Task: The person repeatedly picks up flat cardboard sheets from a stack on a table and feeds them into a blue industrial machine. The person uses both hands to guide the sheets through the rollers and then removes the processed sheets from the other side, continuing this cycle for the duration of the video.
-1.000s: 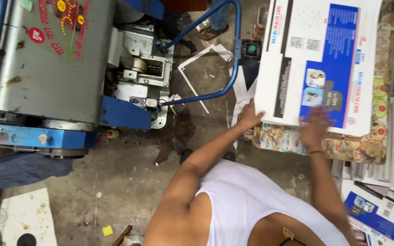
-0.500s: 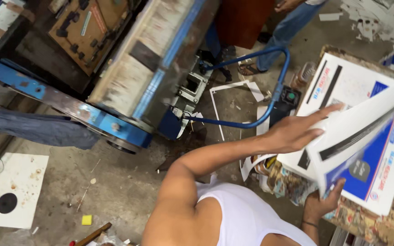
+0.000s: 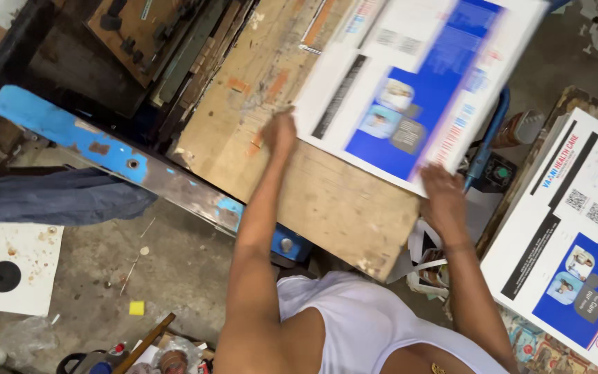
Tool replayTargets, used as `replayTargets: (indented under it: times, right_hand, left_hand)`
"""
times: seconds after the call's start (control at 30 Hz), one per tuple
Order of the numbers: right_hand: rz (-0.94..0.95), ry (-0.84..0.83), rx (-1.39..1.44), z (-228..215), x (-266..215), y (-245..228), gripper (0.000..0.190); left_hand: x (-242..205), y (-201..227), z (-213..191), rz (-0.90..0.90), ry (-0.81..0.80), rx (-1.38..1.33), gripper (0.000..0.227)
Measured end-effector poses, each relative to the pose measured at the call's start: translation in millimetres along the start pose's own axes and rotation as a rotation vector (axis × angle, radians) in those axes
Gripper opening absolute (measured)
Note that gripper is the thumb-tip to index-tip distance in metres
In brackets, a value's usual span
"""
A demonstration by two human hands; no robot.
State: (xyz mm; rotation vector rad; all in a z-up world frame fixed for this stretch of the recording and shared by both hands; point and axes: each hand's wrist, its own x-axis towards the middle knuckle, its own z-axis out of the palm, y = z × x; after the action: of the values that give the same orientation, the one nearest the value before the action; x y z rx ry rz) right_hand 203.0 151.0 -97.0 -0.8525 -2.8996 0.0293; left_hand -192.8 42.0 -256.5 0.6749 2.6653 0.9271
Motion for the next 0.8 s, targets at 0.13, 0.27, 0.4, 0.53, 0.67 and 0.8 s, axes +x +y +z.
replayTargets:
  times: [0.13,0.27,0.4,0.53,0.67,0.8]
  right_hand:
    - [-0.232,-0.019,0.043,20.5,78.3,-56.0,0.067]
    - [-0.313,0.124,0.162,-7.3,71.5,-84.1,0.037]
    - [-0.195,0.404,0.211,-45.5,21.6,-65.4,0.012]
    - [0.225,0.382,0.379,-34.1,-49.4,-28.6,0.009]
    - [0.569,0.272,0.574,33.2,-125.8,-12.0,0.011]
    - [0.457,0.06,0.704,97.0,-185.4,-33.3,0.027]
  left_hand:
    - [55.0,-84.8,-14.7,-0.278,0.306,0.046,0.03]
    - [101.1,-136.7,-35.9,-0.272,0.362,0.163,0.023]
    - [137.3,-171.8,-71.5,-0.431,0.319,0.138,0.022]
    - [126.1,-179.5,-167.4,-0.115,0.575,-0.134,0.02]
    - [21.6,-145.0,-283.9,0.033,0.713,-0.704,0.018]
    - [-109.8,-103.6,-341.4,0.28,0.841,-1.21,0.013]
